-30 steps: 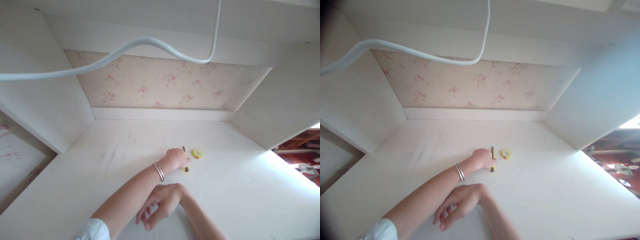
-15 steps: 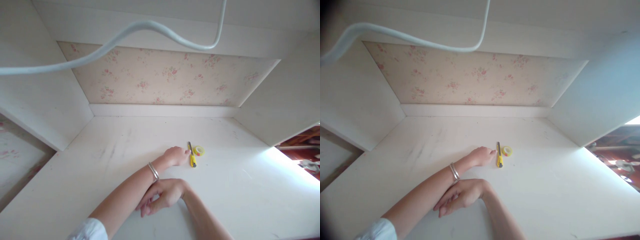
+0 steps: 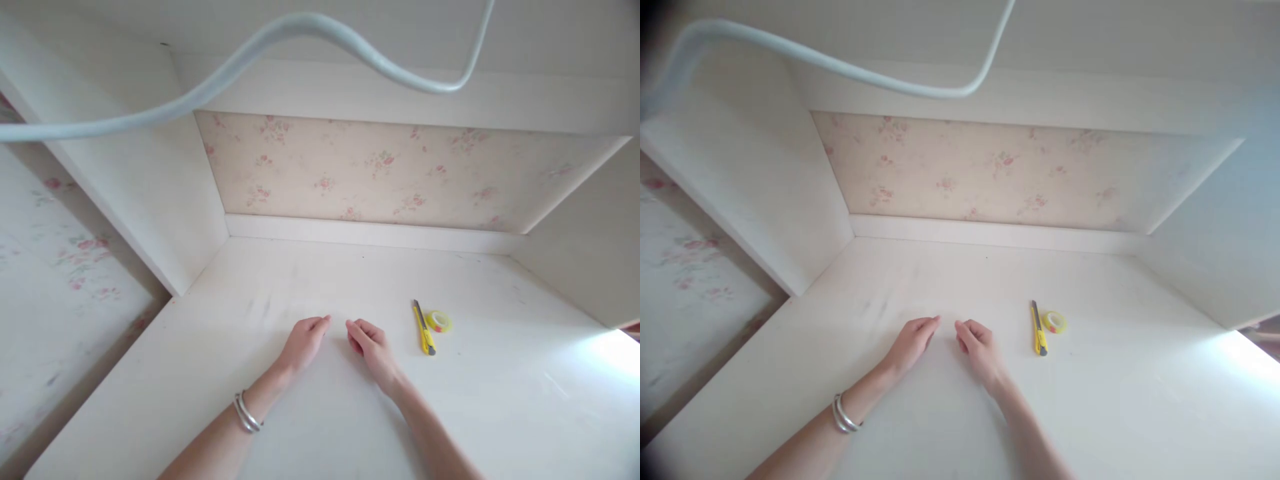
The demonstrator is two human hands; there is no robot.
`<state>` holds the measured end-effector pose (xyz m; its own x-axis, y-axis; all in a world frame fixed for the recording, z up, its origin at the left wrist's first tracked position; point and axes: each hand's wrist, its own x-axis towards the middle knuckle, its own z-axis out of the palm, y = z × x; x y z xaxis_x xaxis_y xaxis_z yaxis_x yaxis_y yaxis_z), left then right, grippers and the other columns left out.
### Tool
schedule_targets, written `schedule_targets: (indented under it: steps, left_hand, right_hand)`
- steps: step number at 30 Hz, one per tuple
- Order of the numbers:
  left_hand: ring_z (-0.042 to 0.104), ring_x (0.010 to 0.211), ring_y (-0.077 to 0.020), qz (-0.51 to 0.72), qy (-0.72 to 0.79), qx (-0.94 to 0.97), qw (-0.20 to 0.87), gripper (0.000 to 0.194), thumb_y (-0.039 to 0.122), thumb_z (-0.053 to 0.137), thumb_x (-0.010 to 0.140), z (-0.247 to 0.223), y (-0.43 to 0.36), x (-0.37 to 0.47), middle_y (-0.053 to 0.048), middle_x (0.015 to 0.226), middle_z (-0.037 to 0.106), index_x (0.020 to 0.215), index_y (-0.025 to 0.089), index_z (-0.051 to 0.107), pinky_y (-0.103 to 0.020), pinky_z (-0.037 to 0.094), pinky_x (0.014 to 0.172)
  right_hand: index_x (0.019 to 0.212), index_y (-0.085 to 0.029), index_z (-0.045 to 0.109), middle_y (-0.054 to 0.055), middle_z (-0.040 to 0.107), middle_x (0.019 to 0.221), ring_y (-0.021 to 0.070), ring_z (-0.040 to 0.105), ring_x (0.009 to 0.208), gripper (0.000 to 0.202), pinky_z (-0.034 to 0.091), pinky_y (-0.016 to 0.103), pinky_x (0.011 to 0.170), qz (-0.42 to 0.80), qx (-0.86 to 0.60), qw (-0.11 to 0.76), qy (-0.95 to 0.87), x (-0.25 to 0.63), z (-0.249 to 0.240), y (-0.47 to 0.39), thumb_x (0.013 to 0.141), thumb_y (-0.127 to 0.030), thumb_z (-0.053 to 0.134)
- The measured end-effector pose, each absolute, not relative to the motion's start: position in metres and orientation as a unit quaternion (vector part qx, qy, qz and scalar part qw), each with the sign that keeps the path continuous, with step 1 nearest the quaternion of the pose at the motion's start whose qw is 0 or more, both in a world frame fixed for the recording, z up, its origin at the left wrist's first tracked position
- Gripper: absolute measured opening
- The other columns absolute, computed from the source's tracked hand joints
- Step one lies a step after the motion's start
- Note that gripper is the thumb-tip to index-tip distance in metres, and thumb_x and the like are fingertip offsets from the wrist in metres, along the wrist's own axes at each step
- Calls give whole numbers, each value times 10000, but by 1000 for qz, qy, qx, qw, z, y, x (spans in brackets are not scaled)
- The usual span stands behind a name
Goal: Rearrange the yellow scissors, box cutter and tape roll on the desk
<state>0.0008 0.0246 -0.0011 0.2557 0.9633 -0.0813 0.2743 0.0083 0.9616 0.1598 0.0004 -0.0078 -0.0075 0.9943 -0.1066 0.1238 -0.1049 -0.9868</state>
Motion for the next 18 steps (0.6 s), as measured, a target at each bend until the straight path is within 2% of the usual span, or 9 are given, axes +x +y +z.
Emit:
schedule_targets:
  steps: [5,9,18]
  left_hand:
    - [254,501,-94,349,478,594,546,494,577,310,847,-2,25,3,53,498,247,541,190,318,-263,197,499]
    - [281,510,-97,379,475,568,554,488,554,275,865,-2,26,1,46,502,291,544,190,325,-256,227,510]
    - [381,543,-113,356,477,604,530,513,520,290,873,4,29,1,26,512,418,516,174,416,-253,286,552]
  right_hand:
    - [534,-180,405,-46,330,493,92,294,488,474,232,236,476,445,-573,465,-507,123,-12,8,842,-540,424]
    - [568,-184,419,-36,345,535,101,309,516,460,242,237,480,440,-552,513,-488,99,-19,14,846,-550,404]
    - [600,-186,402,-39,354,549,100,316,525,467,254,241,496,447,-537,476,-534,109,-22,13,885,-550,336]
